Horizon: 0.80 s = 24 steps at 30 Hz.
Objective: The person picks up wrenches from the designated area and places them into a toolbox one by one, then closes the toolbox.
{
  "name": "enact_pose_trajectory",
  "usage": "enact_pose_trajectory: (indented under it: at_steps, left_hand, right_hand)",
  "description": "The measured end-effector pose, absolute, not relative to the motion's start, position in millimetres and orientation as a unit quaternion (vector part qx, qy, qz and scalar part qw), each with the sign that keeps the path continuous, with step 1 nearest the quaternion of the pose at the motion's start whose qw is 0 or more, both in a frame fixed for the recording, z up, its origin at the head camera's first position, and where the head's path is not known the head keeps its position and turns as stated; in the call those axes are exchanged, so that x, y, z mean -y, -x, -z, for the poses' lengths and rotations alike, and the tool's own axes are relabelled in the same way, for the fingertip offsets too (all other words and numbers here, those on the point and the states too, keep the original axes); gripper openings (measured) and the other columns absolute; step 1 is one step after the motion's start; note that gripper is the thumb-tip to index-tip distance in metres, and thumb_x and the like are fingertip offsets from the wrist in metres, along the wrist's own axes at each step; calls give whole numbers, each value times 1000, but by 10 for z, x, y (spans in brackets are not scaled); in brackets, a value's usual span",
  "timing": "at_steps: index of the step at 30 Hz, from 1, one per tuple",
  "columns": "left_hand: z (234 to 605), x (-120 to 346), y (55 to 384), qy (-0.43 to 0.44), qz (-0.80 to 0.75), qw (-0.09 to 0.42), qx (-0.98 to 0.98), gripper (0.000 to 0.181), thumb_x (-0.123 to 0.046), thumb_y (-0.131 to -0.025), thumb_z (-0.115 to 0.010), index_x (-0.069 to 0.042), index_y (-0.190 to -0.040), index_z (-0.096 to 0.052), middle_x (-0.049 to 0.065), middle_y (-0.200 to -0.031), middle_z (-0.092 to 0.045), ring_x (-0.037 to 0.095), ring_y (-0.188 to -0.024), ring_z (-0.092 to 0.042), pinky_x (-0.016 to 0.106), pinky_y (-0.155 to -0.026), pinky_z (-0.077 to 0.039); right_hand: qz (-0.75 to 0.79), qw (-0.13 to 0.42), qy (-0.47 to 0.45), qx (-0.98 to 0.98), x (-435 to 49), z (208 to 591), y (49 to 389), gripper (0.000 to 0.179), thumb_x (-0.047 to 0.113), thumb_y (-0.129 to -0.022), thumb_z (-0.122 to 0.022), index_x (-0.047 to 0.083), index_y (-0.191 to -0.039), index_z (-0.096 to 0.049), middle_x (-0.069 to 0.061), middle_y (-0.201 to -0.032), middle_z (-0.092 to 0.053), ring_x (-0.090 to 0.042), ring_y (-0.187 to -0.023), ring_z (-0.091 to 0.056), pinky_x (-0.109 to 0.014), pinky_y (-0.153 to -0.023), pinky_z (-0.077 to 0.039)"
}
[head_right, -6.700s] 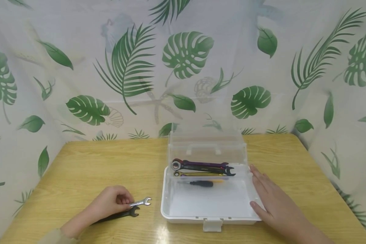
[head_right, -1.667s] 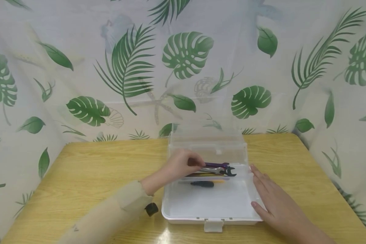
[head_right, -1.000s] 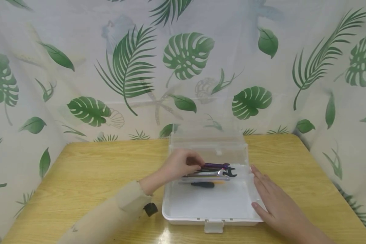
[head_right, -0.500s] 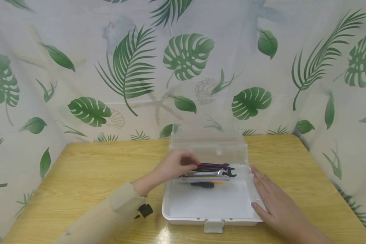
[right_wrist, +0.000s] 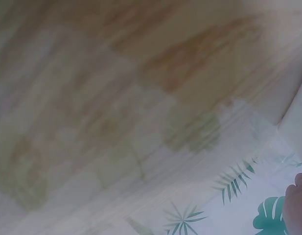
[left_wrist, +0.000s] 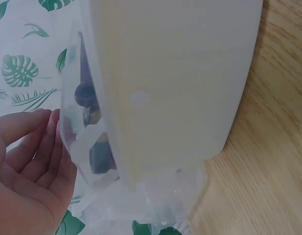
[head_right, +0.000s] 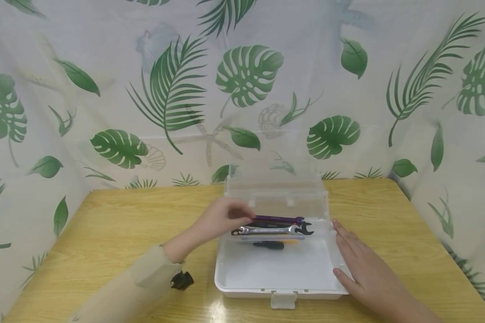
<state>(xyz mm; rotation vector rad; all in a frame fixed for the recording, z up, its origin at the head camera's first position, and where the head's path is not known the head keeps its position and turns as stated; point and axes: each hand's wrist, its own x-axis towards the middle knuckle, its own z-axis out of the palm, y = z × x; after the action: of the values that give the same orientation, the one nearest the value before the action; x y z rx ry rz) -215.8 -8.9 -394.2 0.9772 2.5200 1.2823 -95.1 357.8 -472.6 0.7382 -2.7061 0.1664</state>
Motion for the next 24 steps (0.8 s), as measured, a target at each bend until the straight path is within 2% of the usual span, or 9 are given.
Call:
enact_pose_trajectory:
  at_steps: [10, 17, 24]
  left_hand:
    - [3924, 323, 2073, -311, -442, 76, -838, 9, -4, -99, -73, -3, -104, -80, 12, -108, -81, 17, -93, -76, 14, -80, -57]
    - [3968, 548, 2032, -280, -451, 78, -844, 10, -6, -99, -73, -4, -106, -80, 11, -109, -81, 15, -95, -75, 16, -84, -58]
    - [4047, 776, 1983, -260, -459, 60, -847, 9, -7, -99, -74, -5, -105, -80, 11, -106, -81, 17, -95, -76, 19, -84, -60]
  right_hand:
    - [-58, 151, -251, 954, -3581, 4709, 945, 75, 30, -101, -68, -6, -160, -38, -4, -181, -13, 11, -158, 15, -7, -124, 11]
    - [-65, 174, -270, 945, -3595, 4742, 958, 75, 26, -98, -71, -8, -158, -40, -5, -180, -15, 9, -159, 11, -8, -126, 8]
    - [-65, 172, -272, 945, -3598, 4741, 965, 74, 26, -99, -71, -9, -157, -41, -5, -180, -15, 9, -159, 11, -9, -126, 8]
